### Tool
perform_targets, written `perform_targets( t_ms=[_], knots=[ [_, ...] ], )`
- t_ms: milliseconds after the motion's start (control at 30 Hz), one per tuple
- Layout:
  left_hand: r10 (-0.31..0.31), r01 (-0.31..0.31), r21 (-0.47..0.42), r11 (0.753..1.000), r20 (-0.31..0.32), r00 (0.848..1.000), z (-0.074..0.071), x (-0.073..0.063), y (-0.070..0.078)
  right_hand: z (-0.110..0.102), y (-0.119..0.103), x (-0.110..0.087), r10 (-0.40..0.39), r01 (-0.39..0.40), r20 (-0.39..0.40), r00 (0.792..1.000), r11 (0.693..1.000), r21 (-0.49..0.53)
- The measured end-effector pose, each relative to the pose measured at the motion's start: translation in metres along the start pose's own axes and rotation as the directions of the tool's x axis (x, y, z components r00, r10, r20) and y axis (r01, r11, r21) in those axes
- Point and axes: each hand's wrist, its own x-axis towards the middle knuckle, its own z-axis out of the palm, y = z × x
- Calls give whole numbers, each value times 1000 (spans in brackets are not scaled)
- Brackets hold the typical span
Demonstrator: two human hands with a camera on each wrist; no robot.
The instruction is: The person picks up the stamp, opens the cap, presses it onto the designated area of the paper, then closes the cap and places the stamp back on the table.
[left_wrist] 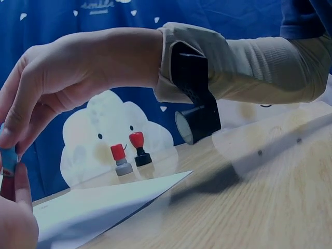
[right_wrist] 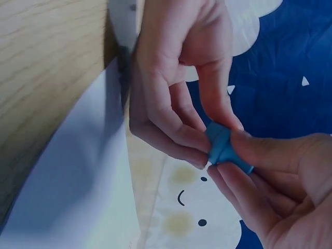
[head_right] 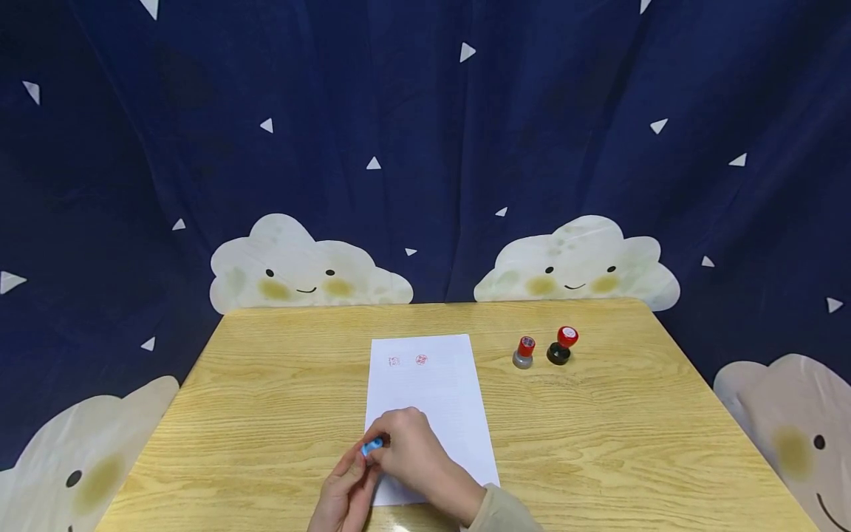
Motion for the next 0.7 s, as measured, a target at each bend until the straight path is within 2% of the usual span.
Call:
perform_targets(
  t_ms=[100, 167, 233, 333, 500, 600, 700],
  knots=[
    [-8, 10, 22, 1000, -90, 996, 4, -1, 1, 0, -1, 0, -2, 2, -4, 1000, 1000, -17],
    [-13, 16, 27, 1000, -106, 994, 5, -2, 2, -1, -2, 0, -3, 3, 3, 1000, 1000, -31],
    [-13, 16, 35, 999, -79, 997, 5, -2, 2, -4, -3, 1, 1, -1, 17, 1000, 999, -42],
    [-17, 16, 34, 999, 5, 1000, 4, -2, 3, -9, -3, 4, 23, -22, 53, 998, 999, -32],
    [-25, 21, 33, 999, 133, 991, 1, 0, 3, -19, -3, 6, 81, -86, 100, 992, 995, 45],
    [-25, 20, 38, 999, 153, 988, 1, 0, 3, -21, -3, 6, 79, -85, 103, 991, 995, 51],
    [-25, 20, 33, 999, 136, 990, 1, 0, 2, -19, -5, 5, 64, -67, 96, 993, 997, 31]
  ],
)
